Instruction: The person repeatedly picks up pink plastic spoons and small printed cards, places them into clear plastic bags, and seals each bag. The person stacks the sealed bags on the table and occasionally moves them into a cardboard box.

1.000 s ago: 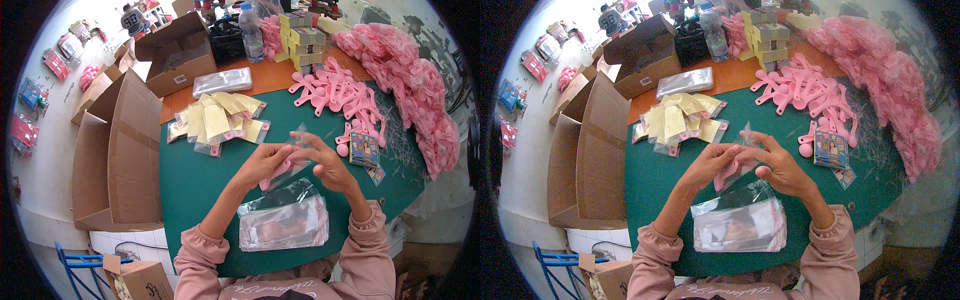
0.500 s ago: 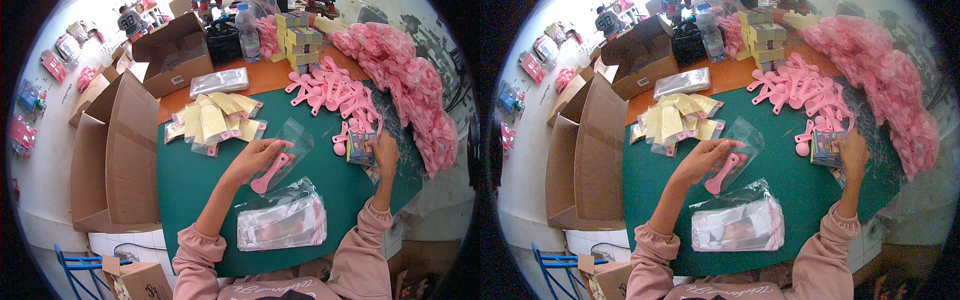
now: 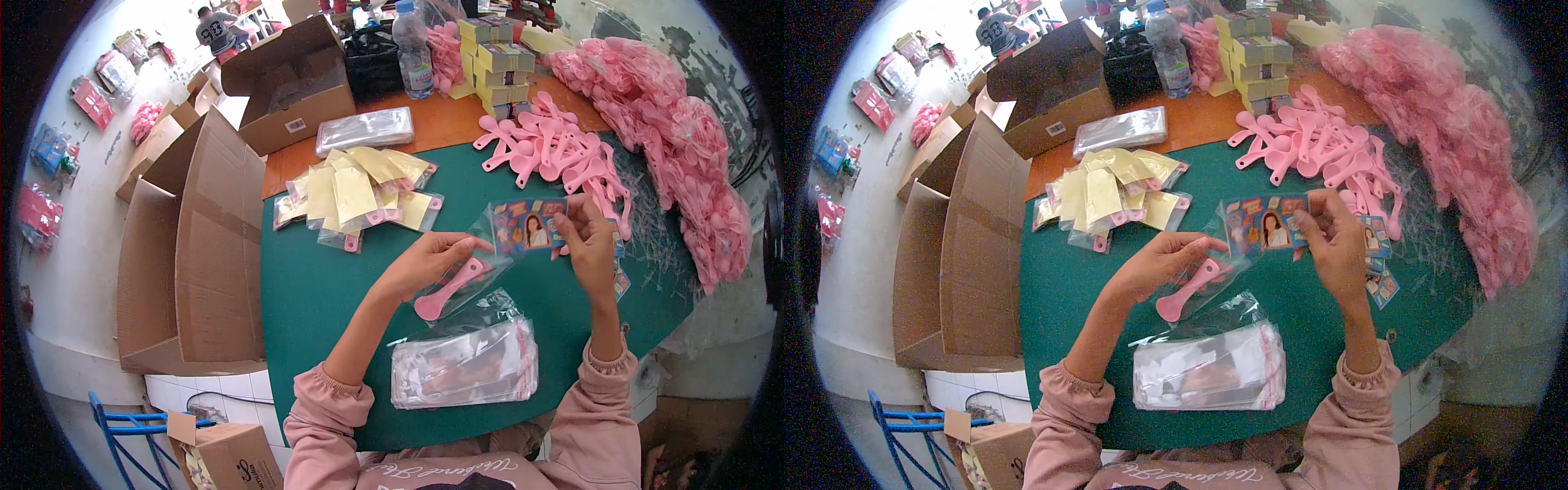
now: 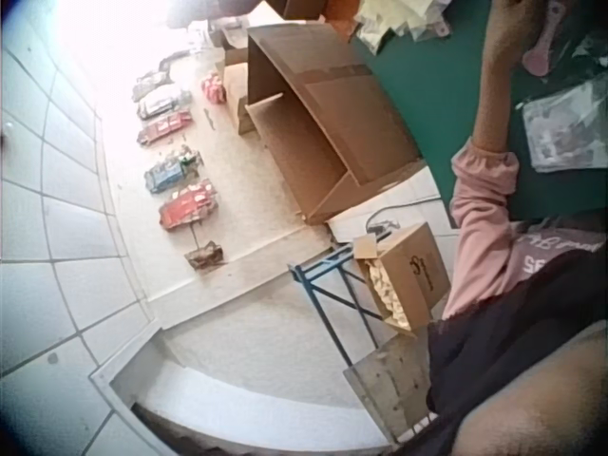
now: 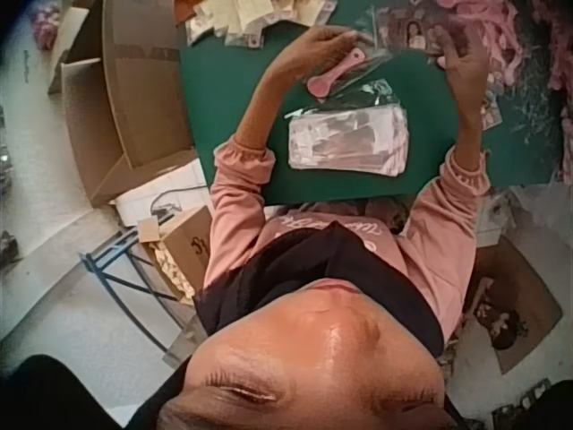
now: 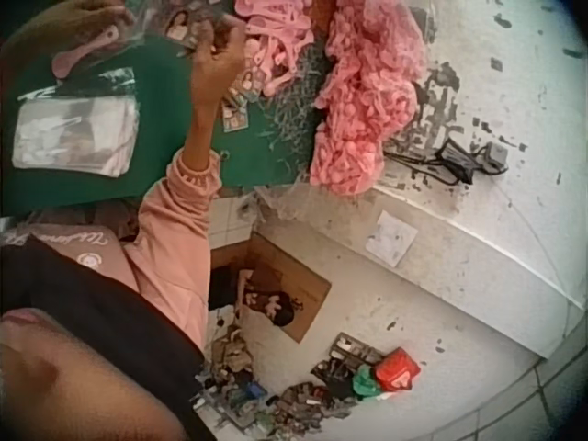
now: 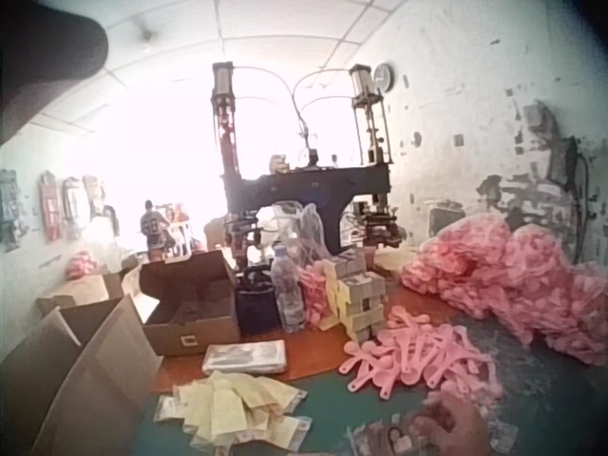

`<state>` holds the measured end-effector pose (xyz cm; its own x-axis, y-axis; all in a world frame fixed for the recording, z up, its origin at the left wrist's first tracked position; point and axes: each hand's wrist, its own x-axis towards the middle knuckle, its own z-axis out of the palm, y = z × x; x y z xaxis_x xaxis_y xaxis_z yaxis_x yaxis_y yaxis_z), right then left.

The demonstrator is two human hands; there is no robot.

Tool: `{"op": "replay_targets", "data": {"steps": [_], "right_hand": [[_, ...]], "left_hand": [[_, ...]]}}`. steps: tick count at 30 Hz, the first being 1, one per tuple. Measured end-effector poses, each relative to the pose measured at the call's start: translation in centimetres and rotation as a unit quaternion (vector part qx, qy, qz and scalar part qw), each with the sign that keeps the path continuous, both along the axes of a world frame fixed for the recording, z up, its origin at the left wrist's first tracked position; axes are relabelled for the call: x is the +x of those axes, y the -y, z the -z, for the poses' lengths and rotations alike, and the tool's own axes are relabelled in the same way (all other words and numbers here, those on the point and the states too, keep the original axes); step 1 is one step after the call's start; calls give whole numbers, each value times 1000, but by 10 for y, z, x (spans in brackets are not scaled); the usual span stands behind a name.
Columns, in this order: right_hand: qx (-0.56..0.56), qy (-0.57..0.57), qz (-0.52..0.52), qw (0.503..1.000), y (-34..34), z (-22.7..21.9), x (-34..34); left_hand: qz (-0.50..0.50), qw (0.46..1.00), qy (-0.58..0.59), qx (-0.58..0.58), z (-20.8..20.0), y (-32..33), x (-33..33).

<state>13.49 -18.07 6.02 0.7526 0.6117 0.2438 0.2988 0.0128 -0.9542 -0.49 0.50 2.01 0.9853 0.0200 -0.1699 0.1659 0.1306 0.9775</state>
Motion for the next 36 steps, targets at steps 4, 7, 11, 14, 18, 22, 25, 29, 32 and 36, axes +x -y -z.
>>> {"op": "replay_targets", "data": {"steps": [4, 7, 11, 14, 18, 22, 25, 29, 32, 36], "right_hand": [[-12, 36, -34, 999, 2, 3, -1], [-71, 74, -59, 993, 1, 1, -5], [-121, -23, -172, 977, 0, 8, -9], [-162, 43, -241, 956, -5, 19, -12], [-145, 134, -263, 944, -9, 34, -10], [-79, -139, -251, 955, -8, 35, -5], [-63, -107, -150, 981, -3, 31, 8], [-92, -199, -164, 962, -9, 13, -1], [-188, -72, -168, 965, -1, 25, 11], [-99, -94, -149, 979, -9, 30, 5]], "left_hand": [[-17, 998, -10, 57, 0, 0, 1], [6, 995, -12, 95, 3, -1, 0], [37, 985, 33, 164, -2, 8, 0], [51, 959, 35, 276, -11, 16, -1], [-14, 964, 77, 254, -3, 23, 1], [81, 948, 26, 306, 5, -4, -2], [140, 978, 22, 153, 9, -28, -8], [76, 996, 46, -3, 14, -38, -12], [65, 998, 5, -17, 17, -37, -10], [-23, 995, 58, 84, 29, -26, -1]]}}
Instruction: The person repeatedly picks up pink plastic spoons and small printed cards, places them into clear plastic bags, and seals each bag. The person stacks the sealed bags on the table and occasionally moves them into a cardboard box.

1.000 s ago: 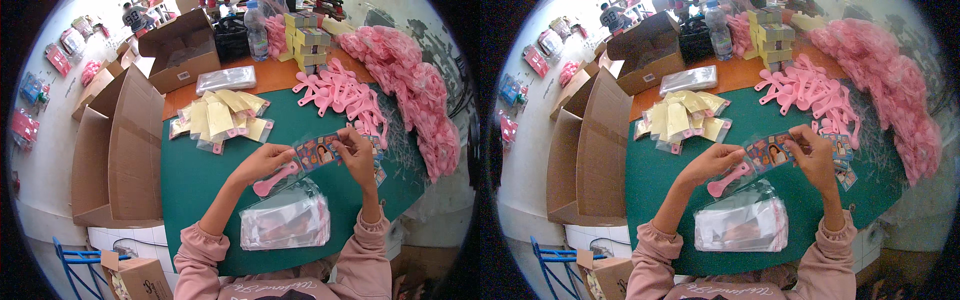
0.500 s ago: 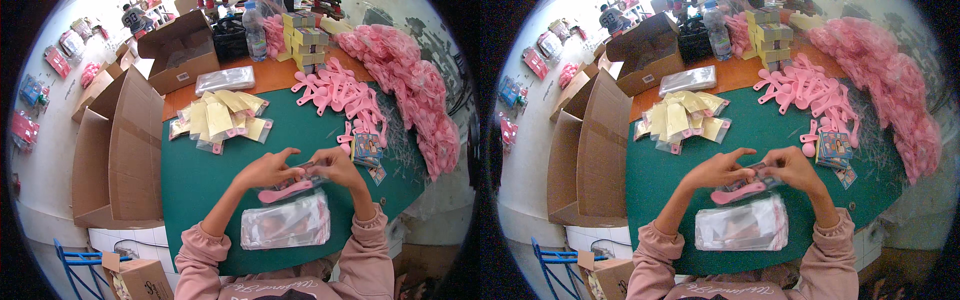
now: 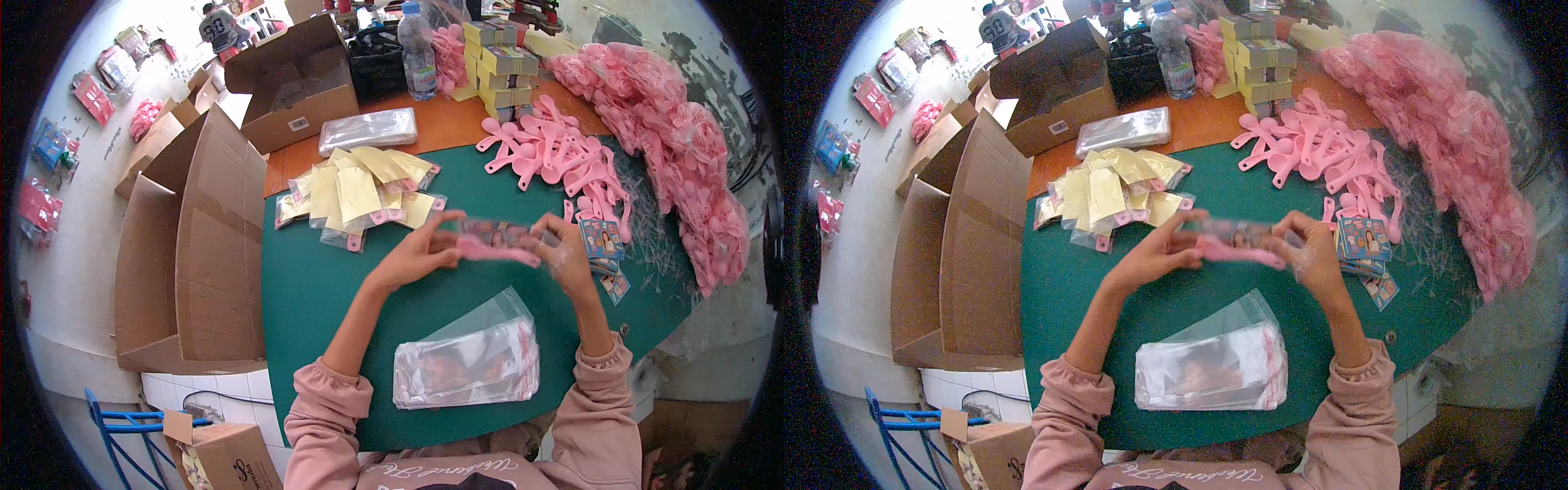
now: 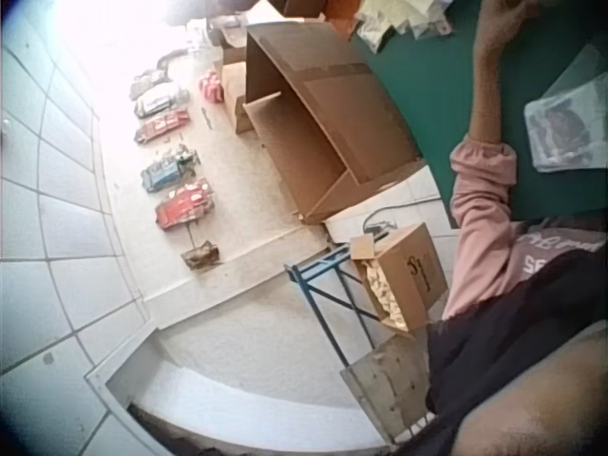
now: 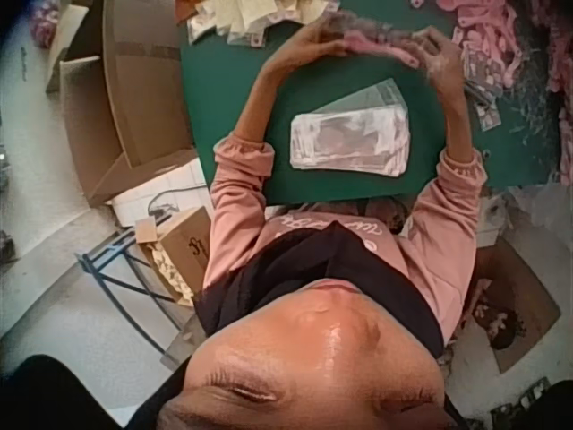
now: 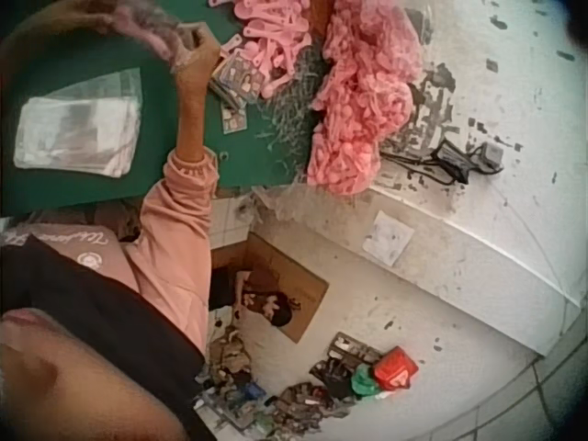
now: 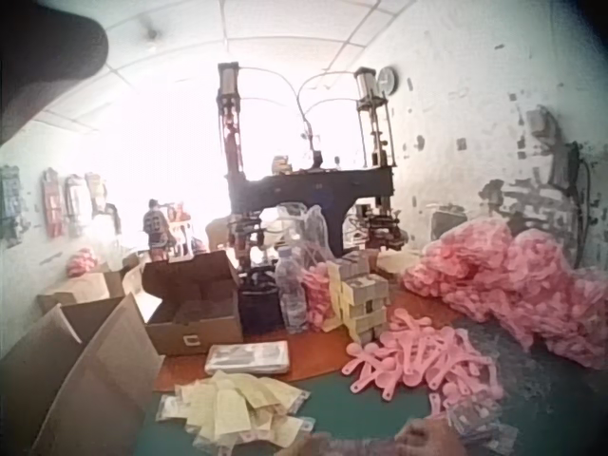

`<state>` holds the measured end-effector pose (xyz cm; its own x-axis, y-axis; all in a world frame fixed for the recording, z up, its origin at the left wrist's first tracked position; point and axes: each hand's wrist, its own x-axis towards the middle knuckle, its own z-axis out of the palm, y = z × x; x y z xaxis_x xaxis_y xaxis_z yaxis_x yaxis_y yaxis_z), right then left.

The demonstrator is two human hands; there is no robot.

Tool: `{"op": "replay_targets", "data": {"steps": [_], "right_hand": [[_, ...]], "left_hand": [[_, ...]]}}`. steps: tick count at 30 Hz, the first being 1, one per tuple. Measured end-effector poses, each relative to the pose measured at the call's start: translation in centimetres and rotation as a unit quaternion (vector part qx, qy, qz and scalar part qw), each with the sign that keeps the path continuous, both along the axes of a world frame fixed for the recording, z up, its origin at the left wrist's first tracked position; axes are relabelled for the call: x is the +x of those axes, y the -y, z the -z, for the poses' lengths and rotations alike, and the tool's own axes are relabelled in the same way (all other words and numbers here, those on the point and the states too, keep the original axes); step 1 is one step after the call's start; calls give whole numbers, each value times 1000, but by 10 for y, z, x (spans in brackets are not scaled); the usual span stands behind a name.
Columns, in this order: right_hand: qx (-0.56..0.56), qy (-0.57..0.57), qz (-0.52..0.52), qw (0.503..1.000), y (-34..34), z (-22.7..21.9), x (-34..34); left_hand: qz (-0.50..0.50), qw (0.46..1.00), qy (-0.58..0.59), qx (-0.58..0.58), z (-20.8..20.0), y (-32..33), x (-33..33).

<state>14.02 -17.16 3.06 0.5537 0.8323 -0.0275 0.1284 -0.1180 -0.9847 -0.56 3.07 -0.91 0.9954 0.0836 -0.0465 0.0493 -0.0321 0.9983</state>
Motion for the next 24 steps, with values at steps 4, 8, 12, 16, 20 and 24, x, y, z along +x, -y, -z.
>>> {"op": "replay_targets", "data": {"steps": [4, 8, 12, 16, 20, 24], "right_hand": [[13, 237, 149, 960, -14, 0, -16], [27, 350, 1, 936, -16, 10, -24], [-27, 405, -49, 913, -14, 12, -33], [-56, 430, -88, 897, -14, 14, -36], [-55, 447, -90, 888, -16, 13, -43], [-31, 542, -84, 836, -20, 17, -51]], "left_hand": [[-58, 990, -40, -123, -16, 23, 7], [-15, 969, -76, -236, -5, 31, 6], [-11, 983, -71, -169, -2, 28, 0], [34, 981, -112, -154, -7, 24, 1], [32, 976, -130, -172, -6, 21, -1], [16, 964, -147, -223, -5, 21, -1]]}}
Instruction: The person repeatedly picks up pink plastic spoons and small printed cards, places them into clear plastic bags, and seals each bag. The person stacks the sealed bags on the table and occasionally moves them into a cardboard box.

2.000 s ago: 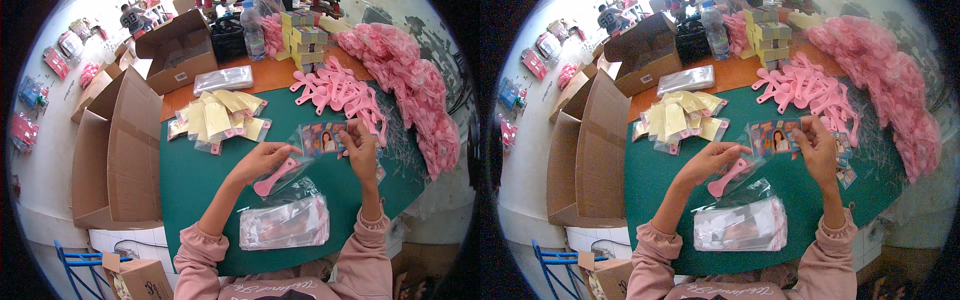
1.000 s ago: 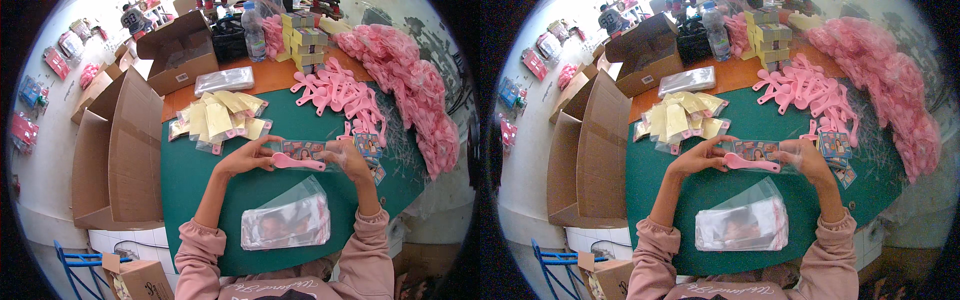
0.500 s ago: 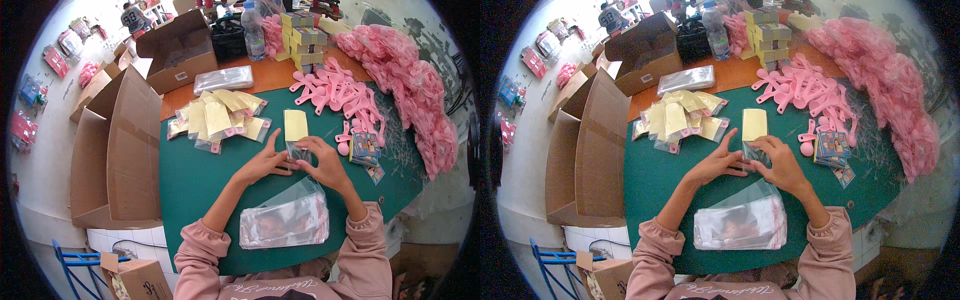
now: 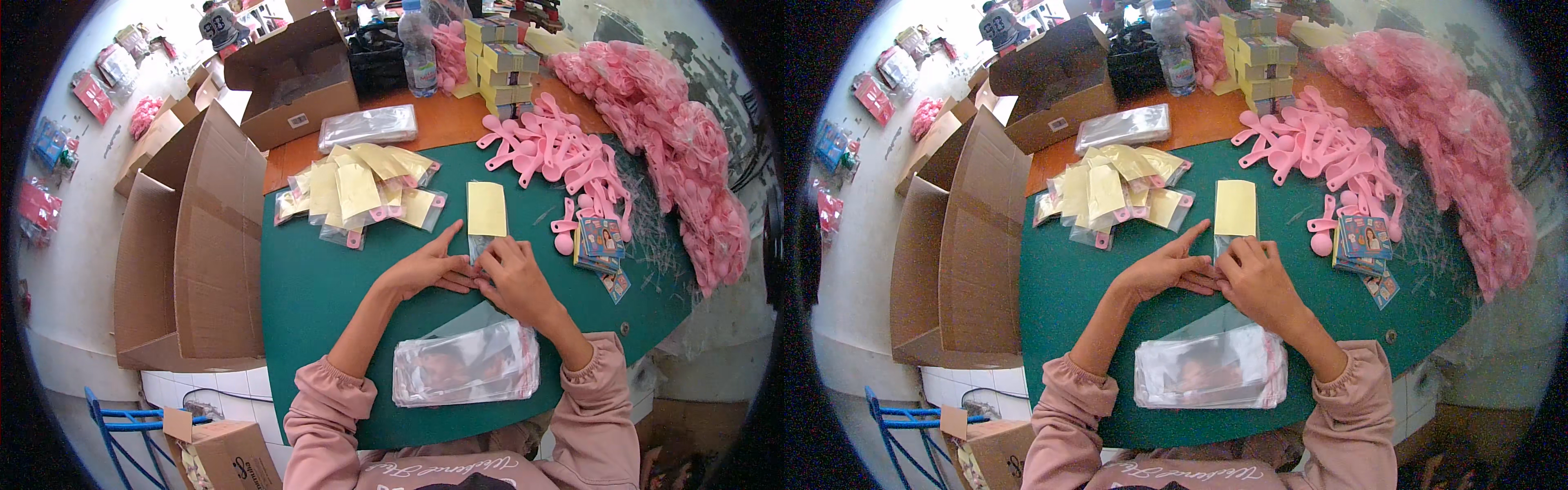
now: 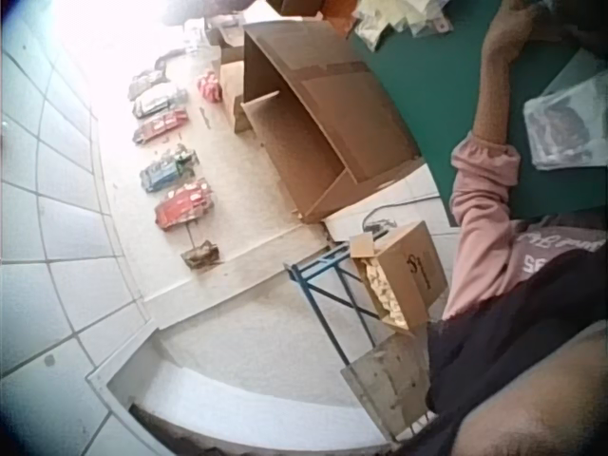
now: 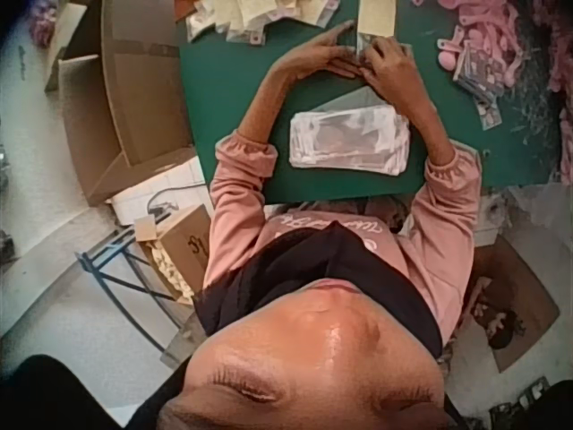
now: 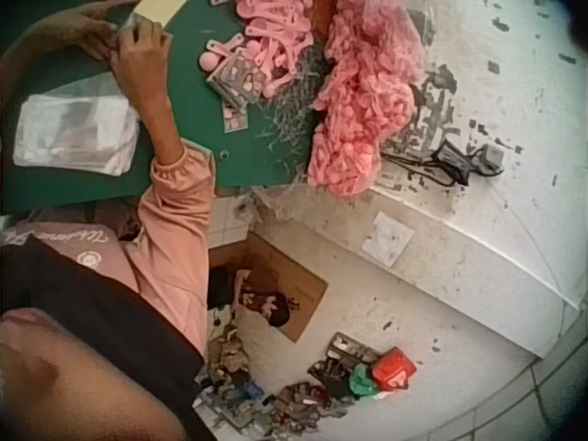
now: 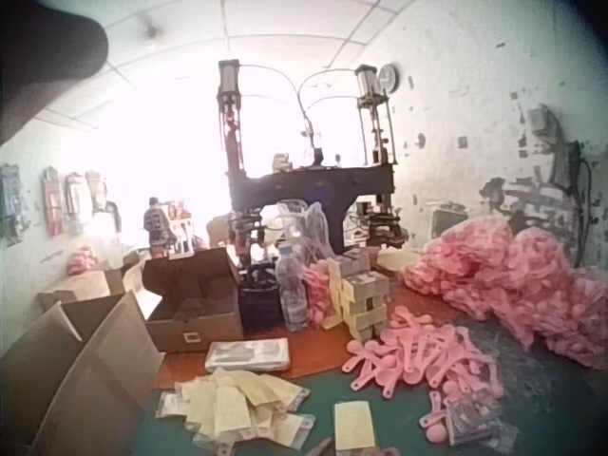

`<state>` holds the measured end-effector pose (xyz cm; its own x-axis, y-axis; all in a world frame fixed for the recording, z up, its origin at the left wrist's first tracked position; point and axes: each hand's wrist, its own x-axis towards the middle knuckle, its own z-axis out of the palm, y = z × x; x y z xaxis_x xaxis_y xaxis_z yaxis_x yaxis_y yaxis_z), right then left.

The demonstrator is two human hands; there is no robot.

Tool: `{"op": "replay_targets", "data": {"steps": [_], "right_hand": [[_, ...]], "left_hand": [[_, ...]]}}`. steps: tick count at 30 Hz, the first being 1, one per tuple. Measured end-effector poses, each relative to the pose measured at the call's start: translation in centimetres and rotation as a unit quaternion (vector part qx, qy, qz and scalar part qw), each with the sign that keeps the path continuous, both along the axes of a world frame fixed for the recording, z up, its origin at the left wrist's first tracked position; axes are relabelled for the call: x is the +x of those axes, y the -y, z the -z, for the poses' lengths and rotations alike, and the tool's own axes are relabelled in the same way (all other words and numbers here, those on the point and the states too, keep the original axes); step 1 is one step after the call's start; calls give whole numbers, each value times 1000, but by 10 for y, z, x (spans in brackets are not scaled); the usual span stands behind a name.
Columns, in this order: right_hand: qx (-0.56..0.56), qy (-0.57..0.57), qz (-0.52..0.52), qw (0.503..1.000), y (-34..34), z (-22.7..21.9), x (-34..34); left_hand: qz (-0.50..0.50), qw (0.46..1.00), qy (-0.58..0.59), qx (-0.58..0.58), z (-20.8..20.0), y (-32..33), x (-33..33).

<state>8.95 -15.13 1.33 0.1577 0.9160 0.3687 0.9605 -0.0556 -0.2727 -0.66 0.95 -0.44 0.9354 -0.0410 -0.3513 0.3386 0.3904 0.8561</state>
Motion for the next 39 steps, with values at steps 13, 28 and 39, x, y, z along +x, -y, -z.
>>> {"op": "replay_targets", "data": {"steps": [13, 28, 39], "right_hand": [[45, -146, -61, 986, 3, -6, 18], [-38, -334, -33, 941, 19, -40, 46], [-29, -513, 1, 858, 35, -74, 144]], "left_hand": [[-167, 980, 41, 103, 10, 22, 7], [-142, 987, 57, 54, 14, 8, 3], [-140, 988, 65, 14, 12, 11, 9]]}}
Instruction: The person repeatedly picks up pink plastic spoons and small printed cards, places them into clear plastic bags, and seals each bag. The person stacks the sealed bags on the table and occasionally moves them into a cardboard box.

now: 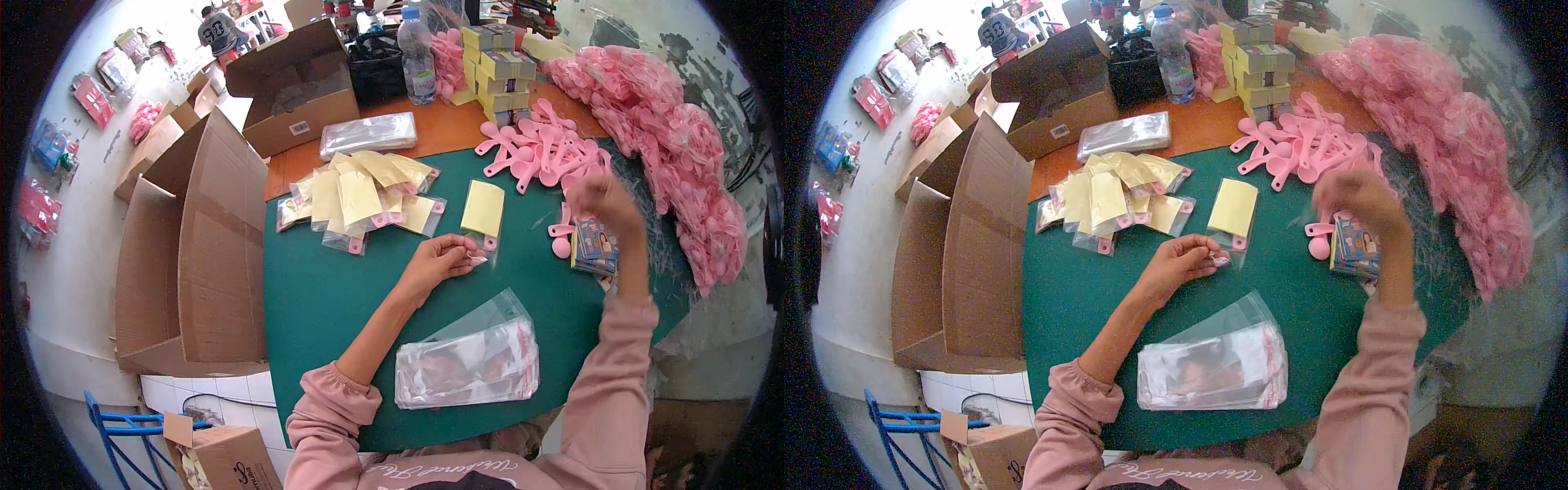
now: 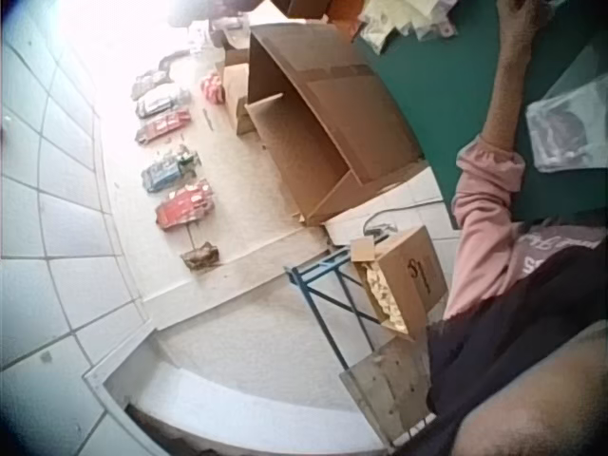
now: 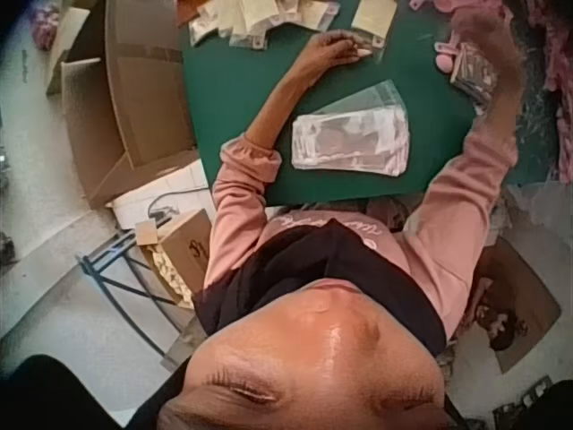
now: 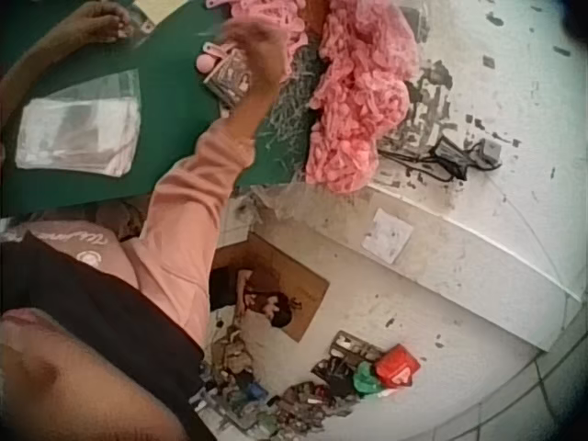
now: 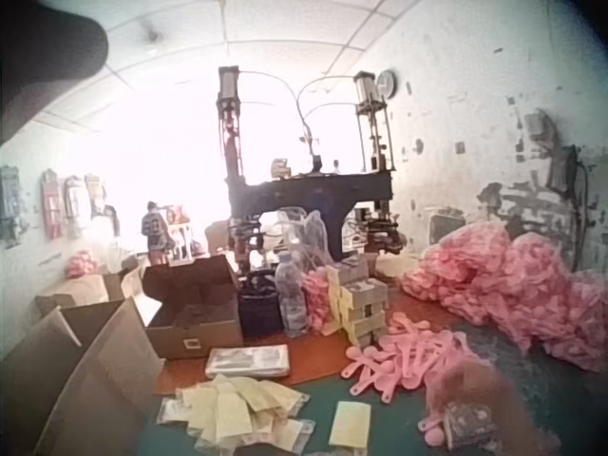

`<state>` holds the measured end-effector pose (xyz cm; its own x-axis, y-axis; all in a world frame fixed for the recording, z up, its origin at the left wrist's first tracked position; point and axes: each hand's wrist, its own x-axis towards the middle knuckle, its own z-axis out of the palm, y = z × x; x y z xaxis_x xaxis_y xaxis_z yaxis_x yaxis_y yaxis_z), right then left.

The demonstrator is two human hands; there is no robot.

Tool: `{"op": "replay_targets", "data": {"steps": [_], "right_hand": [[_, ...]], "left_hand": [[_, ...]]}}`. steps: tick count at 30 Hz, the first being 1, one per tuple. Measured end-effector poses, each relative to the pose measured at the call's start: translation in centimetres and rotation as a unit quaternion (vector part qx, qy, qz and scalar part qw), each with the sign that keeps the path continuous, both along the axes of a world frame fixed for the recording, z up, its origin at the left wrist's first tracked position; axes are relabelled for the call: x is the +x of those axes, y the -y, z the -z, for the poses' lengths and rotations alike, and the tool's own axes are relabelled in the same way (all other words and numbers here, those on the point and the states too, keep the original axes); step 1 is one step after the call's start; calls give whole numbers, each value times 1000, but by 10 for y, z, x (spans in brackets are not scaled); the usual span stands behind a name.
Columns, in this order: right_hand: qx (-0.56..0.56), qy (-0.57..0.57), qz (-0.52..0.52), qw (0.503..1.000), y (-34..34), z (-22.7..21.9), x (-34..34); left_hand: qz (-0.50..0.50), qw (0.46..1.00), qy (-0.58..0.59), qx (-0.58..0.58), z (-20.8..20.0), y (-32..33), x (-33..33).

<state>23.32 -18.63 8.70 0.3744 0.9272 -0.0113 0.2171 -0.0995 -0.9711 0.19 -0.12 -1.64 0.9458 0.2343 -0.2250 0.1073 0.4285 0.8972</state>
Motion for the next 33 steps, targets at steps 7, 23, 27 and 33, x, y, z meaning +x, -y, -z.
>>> {"op": "replay_targets", "data": {"steps": [7, 23, 27, 33], "right_hand": [[12, 533, 138, 835, 1, 31, -1], [62, 118, 99, 986, -22, 99, -95], [38, -152, 72, 985, -26, 99, -97], [22, -78, 122, 989, -30, 103, -103]], "left_hand": [[7, 1000, -5, -2, -4, 1, -4], [-5, 951, 13, 309, -7, 3, -2], [-58, 950, 11, 307, -4, 7, -2], [-67, 941, -35, 331, -1, 7, -1]]}}
